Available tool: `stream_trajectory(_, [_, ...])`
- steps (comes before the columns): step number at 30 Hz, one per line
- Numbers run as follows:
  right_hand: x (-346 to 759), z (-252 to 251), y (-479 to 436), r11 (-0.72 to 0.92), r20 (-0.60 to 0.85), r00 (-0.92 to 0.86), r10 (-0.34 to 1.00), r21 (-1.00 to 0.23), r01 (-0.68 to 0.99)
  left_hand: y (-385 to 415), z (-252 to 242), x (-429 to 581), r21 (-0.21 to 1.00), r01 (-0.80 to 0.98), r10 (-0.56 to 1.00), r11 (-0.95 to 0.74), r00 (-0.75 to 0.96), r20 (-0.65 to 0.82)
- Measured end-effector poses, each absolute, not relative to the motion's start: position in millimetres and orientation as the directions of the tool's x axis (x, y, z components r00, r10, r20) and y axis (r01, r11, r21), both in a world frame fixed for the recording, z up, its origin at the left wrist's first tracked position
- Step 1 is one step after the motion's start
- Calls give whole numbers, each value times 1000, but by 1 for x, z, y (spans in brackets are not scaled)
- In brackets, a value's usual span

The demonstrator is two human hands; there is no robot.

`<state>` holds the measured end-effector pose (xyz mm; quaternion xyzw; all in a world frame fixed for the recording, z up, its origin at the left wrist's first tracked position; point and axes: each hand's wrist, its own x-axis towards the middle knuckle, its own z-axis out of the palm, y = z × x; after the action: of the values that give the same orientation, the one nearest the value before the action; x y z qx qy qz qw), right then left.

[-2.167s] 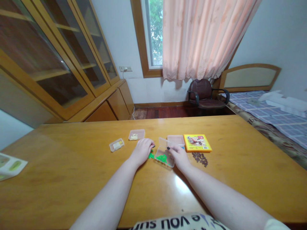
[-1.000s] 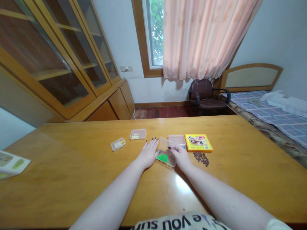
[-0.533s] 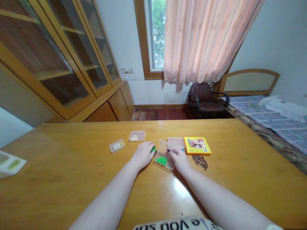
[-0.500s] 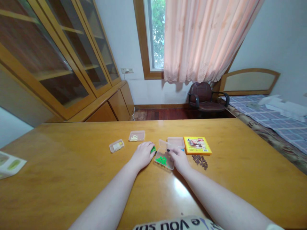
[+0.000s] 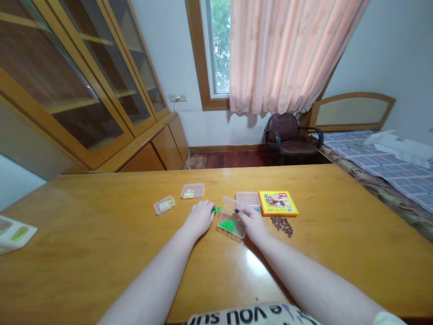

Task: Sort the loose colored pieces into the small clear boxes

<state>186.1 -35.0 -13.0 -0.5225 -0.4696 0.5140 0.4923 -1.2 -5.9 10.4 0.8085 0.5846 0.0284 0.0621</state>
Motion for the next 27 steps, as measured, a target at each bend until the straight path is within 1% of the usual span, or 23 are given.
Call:
stream_trajectory(9, [188, -22, -34, -71, -72, 37, 997, -997, -28, -9, 21, -9, 101, 949, 950, -299, 306, -57])
stream_trajectory(14, [188, -20, -34, -67, -67, 39, 997, -998, 1, -8, 18, -9, 101, 943, 943, -317, 325, -78])
stream_trajectory(18, [187, -18, -34, -40, -41, 30, 999, -999, -10, -7, 16, -7, 102, 938, 938, -330, 338, -71])
stream_trajectory(23, [188, -18, -34, -69, -69, 35, 997, -998, -4, -7, 16, -6, 105, 943, 941, -316, 325, -91])
stream_trajectory(27, [188, -17, -35, -82, -82, 36, 996, -997, -5, -5, 14, -6, 93, 941, 940, -326, 333, -80])
